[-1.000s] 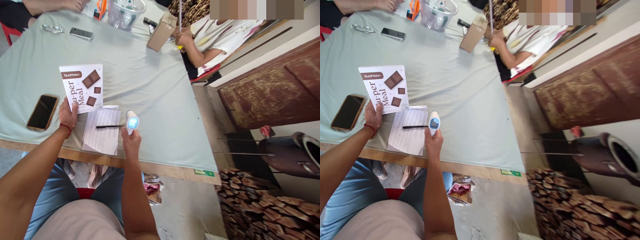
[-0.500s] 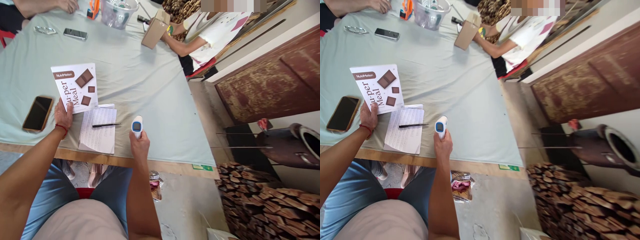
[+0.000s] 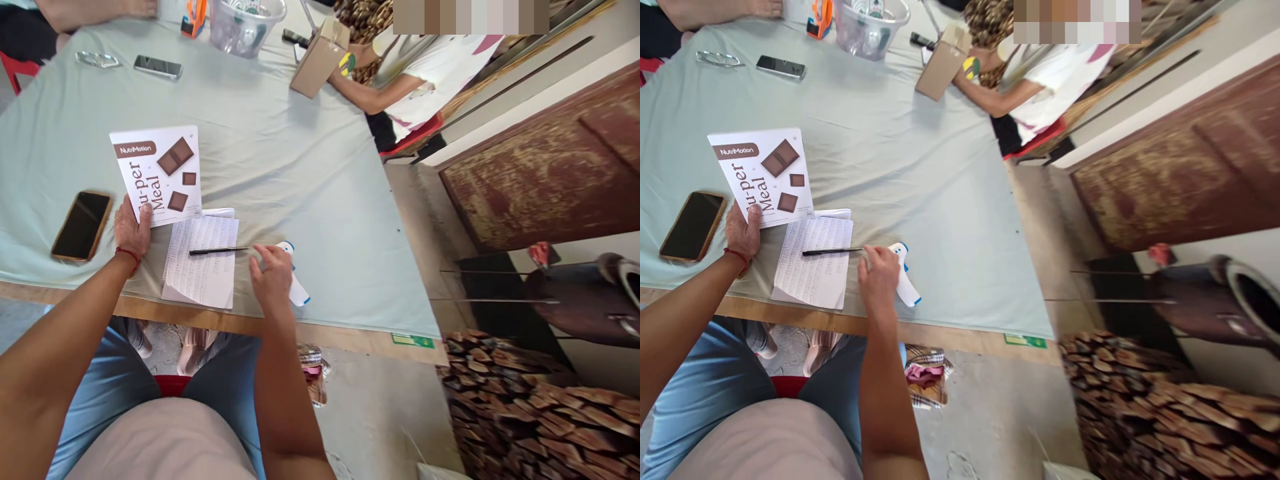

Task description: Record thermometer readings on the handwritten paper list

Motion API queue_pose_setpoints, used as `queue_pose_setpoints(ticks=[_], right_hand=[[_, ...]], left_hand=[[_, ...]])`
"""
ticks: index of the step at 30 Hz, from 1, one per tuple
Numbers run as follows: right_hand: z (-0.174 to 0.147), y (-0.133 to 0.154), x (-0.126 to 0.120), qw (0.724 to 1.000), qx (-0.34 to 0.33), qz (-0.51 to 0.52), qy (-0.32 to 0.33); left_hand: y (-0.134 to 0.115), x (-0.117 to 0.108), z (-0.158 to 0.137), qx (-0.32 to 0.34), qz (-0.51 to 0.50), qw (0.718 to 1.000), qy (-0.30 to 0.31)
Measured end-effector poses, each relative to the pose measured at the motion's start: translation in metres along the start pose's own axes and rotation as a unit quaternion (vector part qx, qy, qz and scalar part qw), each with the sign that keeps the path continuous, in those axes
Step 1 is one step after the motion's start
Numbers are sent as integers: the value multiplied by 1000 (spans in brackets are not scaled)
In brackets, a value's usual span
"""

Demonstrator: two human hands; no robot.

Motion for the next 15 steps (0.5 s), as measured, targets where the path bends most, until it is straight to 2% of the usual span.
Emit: queue_pose_setpoints(ticks=[2,5,10,13,15], right_hand=[[6,17,16,999,-23,14,28],[12,23,30,999,-12,-3,44],[6,13,21,997,-27,45,57],[-7,4,11,985,45,166,11],[-19,1,10,953,122,275,-32]], left_hand=[[0,0,0,2,5,1000,-3],[-1,0,0,7,9,1000,0],[-2,0,-1,3,9,1000,3],[-2,0,-1,-4,11,1000,2],[-2,0,-1,-5,3,1000,3]])
Point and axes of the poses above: each hand's wrist, its own z-axis towards the middle knuckle, its own x-axis out of the palm, y = z × x, the point moved 5 cm from there along z, towards the middle knuckle, and after that the axes turned 5 degrees about -y, right-handed, at the moved point
